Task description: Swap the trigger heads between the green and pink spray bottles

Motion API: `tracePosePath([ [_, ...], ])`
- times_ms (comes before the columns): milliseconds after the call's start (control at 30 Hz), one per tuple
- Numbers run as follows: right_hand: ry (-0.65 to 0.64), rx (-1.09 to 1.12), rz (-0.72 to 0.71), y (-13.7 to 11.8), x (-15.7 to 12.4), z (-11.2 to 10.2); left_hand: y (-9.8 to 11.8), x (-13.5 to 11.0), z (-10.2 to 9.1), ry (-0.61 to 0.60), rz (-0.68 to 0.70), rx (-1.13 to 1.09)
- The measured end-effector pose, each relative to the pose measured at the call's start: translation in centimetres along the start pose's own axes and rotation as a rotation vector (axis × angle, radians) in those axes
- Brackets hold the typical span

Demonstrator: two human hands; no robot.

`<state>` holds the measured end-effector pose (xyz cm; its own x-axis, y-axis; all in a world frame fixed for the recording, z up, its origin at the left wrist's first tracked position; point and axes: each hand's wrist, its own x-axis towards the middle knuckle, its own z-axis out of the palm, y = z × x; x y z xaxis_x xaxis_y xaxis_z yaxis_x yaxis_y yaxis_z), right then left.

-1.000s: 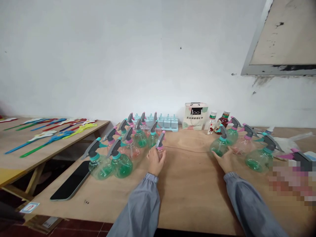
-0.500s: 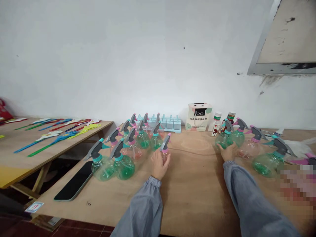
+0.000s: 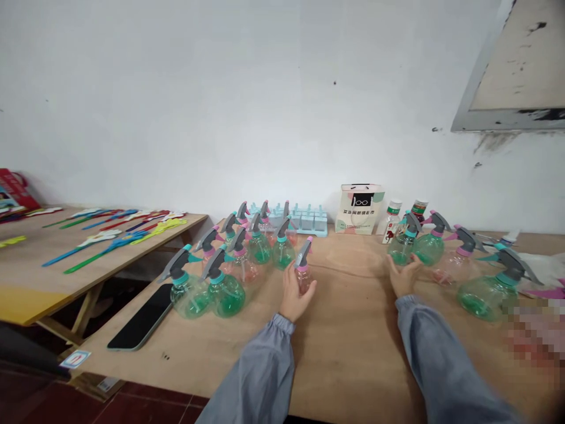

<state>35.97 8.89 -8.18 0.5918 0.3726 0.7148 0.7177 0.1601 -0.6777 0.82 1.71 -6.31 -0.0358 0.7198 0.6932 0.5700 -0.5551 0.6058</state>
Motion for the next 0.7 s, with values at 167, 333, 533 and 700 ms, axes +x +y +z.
tracePosePath([
  [167,-0.479,0.323,-0.208,-8.1,-4.9,-1.0,1.5,-1.4,1.8,-0.105,0.001,-0.107],
  [333,-0.731,0.496,-0.188,-15.3,-7.5,-2.1,2.0,-2.5,2.4,-0.334,0.085,-0.224],
  [533,-0.758,0.643,0.004,-17.1,-8.8,-1.8,-0.5,-0.8,1.3,-0.167,0.158,-0.312],
  [700,-0.545,0.654,0.157,-16.3,-9.4,-1.9,-4.5,4.1,-0.4,0.430,-0.090,-0.017],
])
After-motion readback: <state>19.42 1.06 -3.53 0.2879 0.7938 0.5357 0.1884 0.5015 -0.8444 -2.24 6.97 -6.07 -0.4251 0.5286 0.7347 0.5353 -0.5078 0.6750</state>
